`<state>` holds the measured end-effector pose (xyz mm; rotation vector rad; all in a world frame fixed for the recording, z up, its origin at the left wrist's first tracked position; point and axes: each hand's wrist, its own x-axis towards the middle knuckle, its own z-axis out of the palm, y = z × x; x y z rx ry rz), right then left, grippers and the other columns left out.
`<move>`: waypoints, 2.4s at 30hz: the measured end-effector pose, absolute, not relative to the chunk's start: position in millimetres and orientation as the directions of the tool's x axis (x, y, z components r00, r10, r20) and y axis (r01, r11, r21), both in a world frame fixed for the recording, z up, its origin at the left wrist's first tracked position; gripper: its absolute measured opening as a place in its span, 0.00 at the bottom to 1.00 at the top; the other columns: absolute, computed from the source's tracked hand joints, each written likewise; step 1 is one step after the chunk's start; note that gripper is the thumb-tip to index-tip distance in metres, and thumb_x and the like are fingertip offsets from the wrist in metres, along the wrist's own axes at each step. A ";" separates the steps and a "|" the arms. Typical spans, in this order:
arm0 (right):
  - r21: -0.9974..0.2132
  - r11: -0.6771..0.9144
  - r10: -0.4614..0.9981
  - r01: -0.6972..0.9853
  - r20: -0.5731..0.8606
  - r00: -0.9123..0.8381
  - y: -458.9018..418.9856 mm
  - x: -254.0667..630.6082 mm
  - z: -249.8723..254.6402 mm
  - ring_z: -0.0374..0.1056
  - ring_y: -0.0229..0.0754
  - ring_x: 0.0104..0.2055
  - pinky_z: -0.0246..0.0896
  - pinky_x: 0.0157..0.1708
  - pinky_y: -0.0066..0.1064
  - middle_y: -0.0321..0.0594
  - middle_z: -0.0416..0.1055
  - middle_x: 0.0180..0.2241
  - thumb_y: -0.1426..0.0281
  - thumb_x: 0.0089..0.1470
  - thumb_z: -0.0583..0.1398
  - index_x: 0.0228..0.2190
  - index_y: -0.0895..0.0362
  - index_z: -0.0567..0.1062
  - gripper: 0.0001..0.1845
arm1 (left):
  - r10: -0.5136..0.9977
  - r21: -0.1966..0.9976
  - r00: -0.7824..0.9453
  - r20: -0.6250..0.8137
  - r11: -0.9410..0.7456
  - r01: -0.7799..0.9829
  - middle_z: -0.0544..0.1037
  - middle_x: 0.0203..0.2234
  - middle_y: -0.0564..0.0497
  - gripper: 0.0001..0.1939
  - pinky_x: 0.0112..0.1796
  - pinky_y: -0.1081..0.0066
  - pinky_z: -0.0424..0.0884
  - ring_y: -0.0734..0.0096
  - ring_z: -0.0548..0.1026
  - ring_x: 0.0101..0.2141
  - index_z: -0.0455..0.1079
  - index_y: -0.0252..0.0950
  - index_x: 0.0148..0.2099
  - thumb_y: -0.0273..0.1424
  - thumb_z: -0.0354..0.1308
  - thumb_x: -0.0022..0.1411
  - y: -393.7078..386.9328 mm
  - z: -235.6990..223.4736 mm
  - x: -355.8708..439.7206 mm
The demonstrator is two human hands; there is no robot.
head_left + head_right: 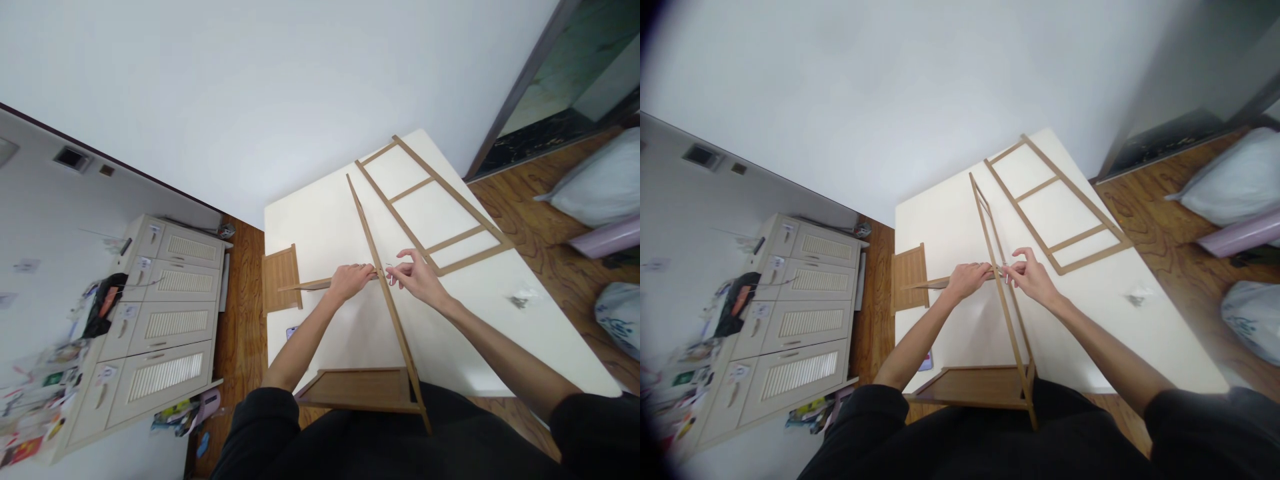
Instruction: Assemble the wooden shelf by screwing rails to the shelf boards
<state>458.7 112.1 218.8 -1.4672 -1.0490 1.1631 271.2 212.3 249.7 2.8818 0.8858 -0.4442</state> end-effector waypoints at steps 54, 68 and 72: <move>-0.765 -0.554 0.830 -0.329 -0.538 -0.146 141.8 470.6 219.6 0.75 0.37 0.29 0.76 0.33 0.29 0.44 0.80 0.30 0.60 0.49 0.69 0.29 0.57 0.75 0.14 | 0.550 0.027 0.766 -0.332 -0.807 0.591 0.80 0.38 0.46 0.17 0.35 0.72 0.67 0.64 0.79 0.42 0.66 0.39 0.48 0.43 0.42 0.74 210.2 251.2 274.1; -0.838 0.225 0.972 0.497 0.162 -0.167 125.9 483.2 210.4 0.74 0.49 0.43 0.68 0.48 0.41 0.45 0.79 0.40 0.55 0.60 0.57 0.41 0.50 0.79 0.17 | 0.565 0.020 0.765 -0.310 -0.800 0.599 0.81 0.39 0.48 0.17 0.34 0.72 0.67 0.66 0.79 0.40 0.66 0.40 0.48 0.44 0.41 0.75 209.5 249.4 273.8; -0.822 0.259 0.964 0.506 0.185 -0.194 131.9 483.4 214.7 0.73 0.47 0.37 0.66 0.42 0.37 0.44 0.77 0.35 0.54 0.62 0.53 0.37 0.51 0.79 0.19 | 0.566 0.021 0.766 -0.307 -0.800 0.600 0.81 0.39 0.47 0.17 0.34 0.73 0.67 0.66 0.79 0.40 0.66 0.40 0.48 0.43 0.42 0.74 209.0 248.4 274.3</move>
